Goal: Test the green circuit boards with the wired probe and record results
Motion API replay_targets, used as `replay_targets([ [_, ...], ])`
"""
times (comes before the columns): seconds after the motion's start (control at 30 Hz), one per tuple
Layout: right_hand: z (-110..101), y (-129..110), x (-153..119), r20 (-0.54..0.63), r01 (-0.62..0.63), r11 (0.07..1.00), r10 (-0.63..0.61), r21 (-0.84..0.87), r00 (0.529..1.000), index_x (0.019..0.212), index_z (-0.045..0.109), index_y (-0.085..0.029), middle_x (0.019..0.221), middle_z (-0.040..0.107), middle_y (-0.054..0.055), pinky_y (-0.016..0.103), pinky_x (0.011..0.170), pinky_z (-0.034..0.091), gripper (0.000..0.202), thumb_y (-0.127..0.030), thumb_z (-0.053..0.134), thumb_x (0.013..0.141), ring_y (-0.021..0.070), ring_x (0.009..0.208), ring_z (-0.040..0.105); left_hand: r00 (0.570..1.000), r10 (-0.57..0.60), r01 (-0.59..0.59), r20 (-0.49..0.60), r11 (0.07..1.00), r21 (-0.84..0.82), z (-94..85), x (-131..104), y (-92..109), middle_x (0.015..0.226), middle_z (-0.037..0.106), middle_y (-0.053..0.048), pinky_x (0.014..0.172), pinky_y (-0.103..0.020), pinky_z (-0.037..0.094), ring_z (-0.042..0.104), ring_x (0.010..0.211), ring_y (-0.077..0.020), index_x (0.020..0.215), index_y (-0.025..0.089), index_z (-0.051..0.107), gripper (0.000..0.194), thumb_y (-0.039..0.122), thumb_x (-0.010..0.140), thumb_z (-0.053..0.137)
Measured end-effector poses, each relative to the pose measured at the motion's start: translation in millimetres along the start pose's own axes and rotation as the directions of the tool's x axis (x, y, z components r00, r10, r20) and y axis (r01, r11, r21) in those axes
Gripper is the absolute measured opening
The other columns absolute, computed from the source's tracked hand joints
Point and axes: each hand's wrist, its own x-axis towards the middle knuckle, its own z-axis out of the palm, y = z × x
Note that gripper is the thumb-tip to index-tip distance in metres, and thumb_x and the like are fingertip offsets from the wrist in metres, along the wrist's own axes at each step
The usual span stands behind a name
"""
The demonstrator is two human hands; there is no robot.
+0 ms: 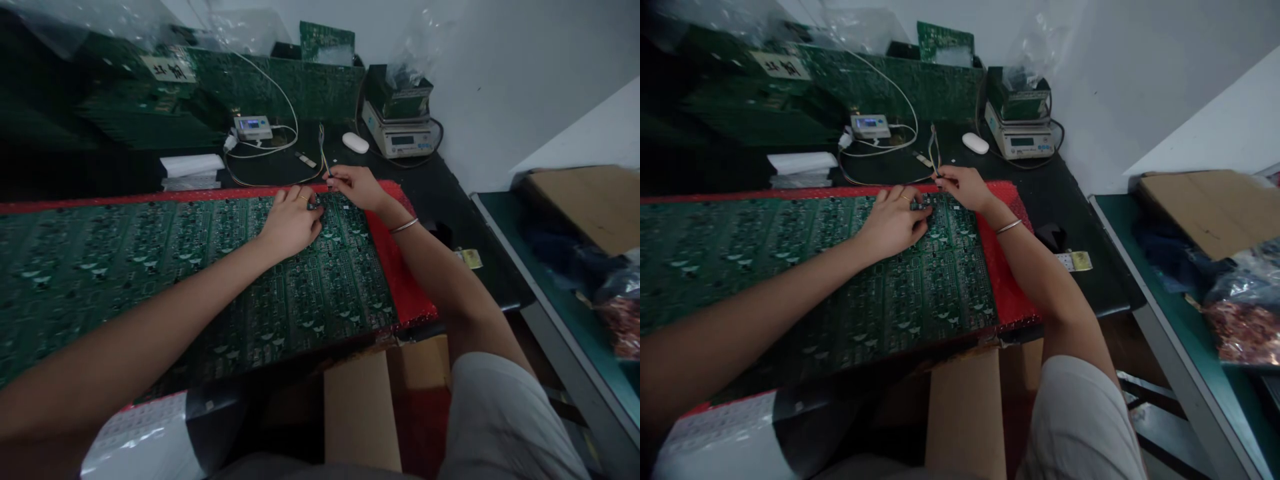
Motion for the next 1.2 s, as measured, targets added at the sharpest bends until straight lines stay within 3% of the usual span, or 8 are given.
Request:
replay_targets([
  [0.3,1,-1,1,0.025,-0.020,0.999,0.020,-0.033,0.999,0.112,0.075,-0.016,0.101,0.077,0.007,0.034,0.092,0.055,0.057,-0.067,0.054,0.100,0.0198,0.089,0.071,1.000,-0.006,0.005,-0.020,1.000,-0.029,1.6,-1,3,0.122,0.063,-0.018,0.097,-0.056,0.045,0.056,0.121,-0.0412,0.107,0.017,0.081,0.029,0.022,0.094,0.056],
  [0.43,2,1,2,0.021,-0.036,0.999,0.037,-0.034,0.999,0.111,0.075,-0.017,0.101,0.077,0.007,0.035,0.095,0.055,0.050,-0.062,0.056,0.100,0.0208,0.092,0.072,0.997,-0.069,0.064,-0.023,0.981,-0.184,-1.4,1,-16,0.124,0.065,-0.014,0.102,-0.058,0.046,0.056,0.124,-0.0389,0.106,0.022,0.082,0.027,0.026,0.092,0.059],
  [0.53,2,1,3,0.011,-0.040,0.999,0.040,-0.023,0.999,0.111,0.075,-0.018,0.100,0.077,0.007,0.036,0.095,0.055,0.045,-0.057,0.058,0.100,0.0216,0.093,0.072,0.979,-0.198,0.159,-0.043,0.882,-0.443,-6.4,3,-46,0.121,0.068,-0.010,0.103,-0.051,0.050,0.063,0.113,-0.0294,0.110,0.023,0.079,0.028,0.027,0.088,0.061],
  [0.63,2,1,2,0.026,-0.059,0.998,0.059,-0.005,0.998,0.112,0.074,-0.018,0.093,0.076,0.005,0.037,0.094,0.055,0.041,-0.054,0.059,0.100,0.0211,0.088,0.072,0.950,-0.307,0.261,0.050,0.700,-0.664,-11.8,2,-73,0.112,0.072,-0.009,0.094,-0.041,0.057,0.068,0.095,-0.0221,0.113,0.020,0.072,0.032,0.026,0.082,0.066],
  [0.7,2,1,2,0.028,-0.056,0.998,0.056,0.010,0.998,0.112,0.074,-0.019,0.091,0.076,0.005,0.037,0.094,0.055,0.039,-0.052,0.059,0.100,0.0209,0.087,0.071,0.938,-0.330,0.299,0.105,0.620,-0.725,-13.8,0,-82,0.108,0.073,-0.009,0.090,-0.040,0.058,0.069,0.091,-0.0218,0.109,0.020,0.070,0.031,0.025,0.079,0.069],
  [0.93,4,4,2,0.012,-0.030,0.999,0.030,0.026,0.999,0.110,0.073,-0.017,0.088,0.074,0.005,0.038,0.092,0.055,0.043,-0.056,0.058,0.098,0.0216,0.084,0.072,0.927,-0.321,0.348,0.194,0.541,-0.766,-9.3,-1,-78,0.095,0.071,-0.006,0.090,-0.041,0.060,0.071,0.088,-0.0223,0.098,0.021,0.063,0.027,0.024,0.073,0.072],
  [1.2,3,4,2,0.024,-0.044,0.999,0.044,0.014,0.999,0.111,0.073,-0.019,0.089,0.074,0.005,0.037,0.092,0.055,0.050,-0.064,0.058,0.097,0.0211,0.085,0.071,0.933,-0.291,0.352,0.213,0.611,-0.709,-12.6,1,-71,0.086,0.067,-0.003,0.077,-0.038,0.058,0.070,0.079,-0.0212,0.090,0.020,0.057,0.024,0.022,0.070,0.069],
])
